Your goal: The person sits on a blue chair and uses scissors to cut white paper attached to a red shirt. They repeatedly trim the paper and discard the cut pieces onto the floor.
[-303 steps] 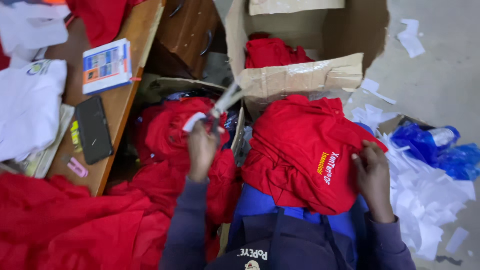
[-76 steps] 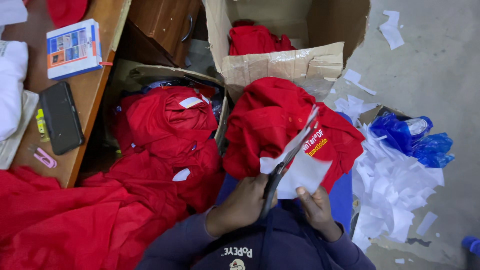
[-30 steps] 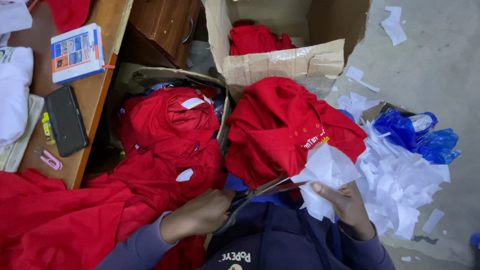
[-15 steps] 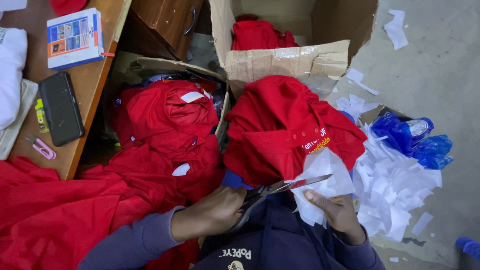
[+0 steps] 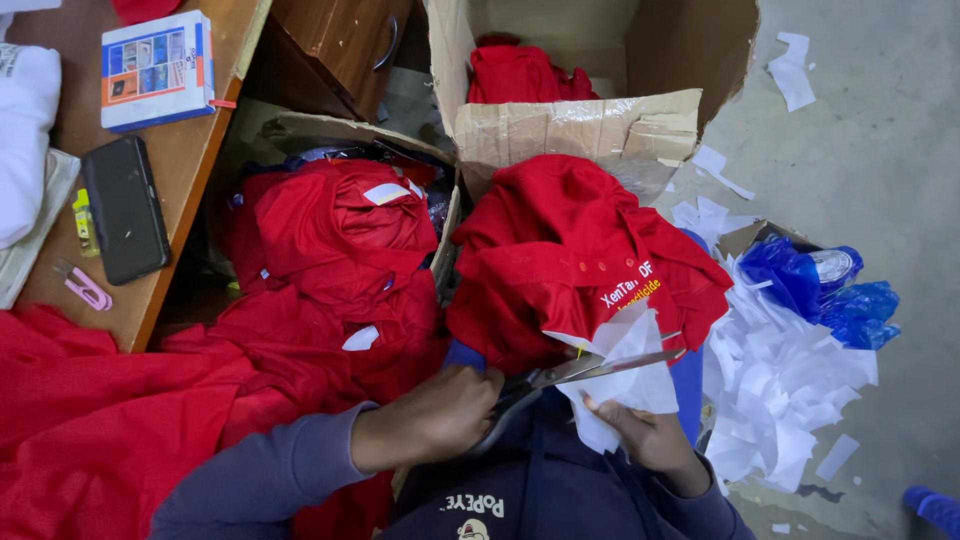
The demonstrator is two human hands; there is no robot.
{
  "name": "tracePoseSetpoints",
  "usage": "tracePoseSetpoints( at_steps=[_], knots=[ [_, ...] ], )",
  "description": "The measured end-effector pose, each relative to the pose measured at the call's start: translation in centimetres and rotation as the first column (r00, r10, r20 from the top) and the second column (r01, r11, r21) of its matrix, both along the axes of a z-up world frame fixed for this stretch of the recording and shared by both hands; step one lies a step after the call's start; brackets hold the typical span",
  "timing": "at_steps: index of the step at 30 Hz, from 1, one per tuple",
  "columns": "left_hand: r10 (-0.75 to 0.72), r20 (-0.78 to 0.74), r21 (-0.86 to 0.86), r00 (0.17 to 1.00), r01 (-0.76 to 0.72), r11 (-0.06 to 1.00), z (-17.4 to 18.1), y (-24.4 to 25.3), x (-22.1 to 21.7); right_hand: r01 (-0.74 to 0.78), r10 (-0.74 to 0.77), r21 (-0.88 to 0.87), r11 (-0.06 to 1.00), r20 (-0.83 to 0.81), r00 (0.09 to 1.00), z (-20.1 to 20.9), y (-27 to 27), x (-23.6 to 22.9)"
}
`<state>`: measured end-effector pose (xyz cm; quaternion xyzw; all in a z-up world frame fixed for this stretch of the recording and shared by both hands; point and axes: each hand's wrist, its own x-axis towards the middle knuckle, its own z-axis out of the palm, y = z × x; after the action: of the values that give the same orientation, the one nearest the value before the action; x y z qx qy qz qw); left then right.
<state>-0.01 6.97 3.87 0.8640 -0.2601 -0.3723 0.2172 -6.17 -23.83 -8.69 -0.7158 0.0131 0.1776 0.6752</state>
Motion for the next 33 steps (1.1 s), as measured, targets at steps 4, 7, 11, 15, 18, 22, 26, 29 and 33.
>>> tracePoseSetpoints(
  at_steps=[4,7,11,15,18,22,26,29,33],
  knots=[
    [-0.059,0.248,0.02,0.967,0.056,0.998,-1.2,0.8,0.8,0.231,-0.182,0.269,0.935,-0.194,0.964,-0.5,1.3,1.7],
    [-0.022,0.294,0.01,0.956,0.02,1.0,-0.9,1.0,1.4,0.245,-0.23,0.717,0.653,-0.121,0.966,-2.5,0.6,2.3],
    [-0.289,0.644,0.249,0.708,0.164,0.955,-0.9,1.4,2.0,0.429,-0.226,0.654,0.624,-0.374,0.899,0.9,1.8,4.9],
    [-0.528,0.764,0.498,0.372,0.18,0.848,-1.6,2.3,2.0,0.605,-0.151,0.508,0.614,-0.677,0.721,4.5,2.8,6.5],
    [-0.392,0.699,0.317,0.598,0.231,0.92,-3.8,3.0,1.6,0.23,-0.129,0.291,0.929,-0.33,0.935,5.2,1.9,5.8],
    [-0.109,0.266,0.118,0.958,0.08,0.99,-4.7,4.6,0.0,0.499,-0.456,0.151,0.853,-0.248,0.855,4.7,-0.3,3.9],
    [-0.001,-0.112,0.111,0.994,0.014,0.994,-2.9,4.8,-0.6,0.517,-0.511,0.098,0.85,-0.077,0.856,3.7,0.8,4.0],
    [-0.023,-0.184,0.115,0.983,0.045,0.992,-1.6,5.0,-0.4,0.448,-0.448,0.02,0.894,-0.004,0.894,4.0,1.5,4.6],
    [-0.097,-0.369,0.309,0.924,0.22,0.925,3.9,6.3,1.9,0.484,-0.476,0.018,0.875,-0.158,0.865,4.2,1.0,5.4]
  ],
)
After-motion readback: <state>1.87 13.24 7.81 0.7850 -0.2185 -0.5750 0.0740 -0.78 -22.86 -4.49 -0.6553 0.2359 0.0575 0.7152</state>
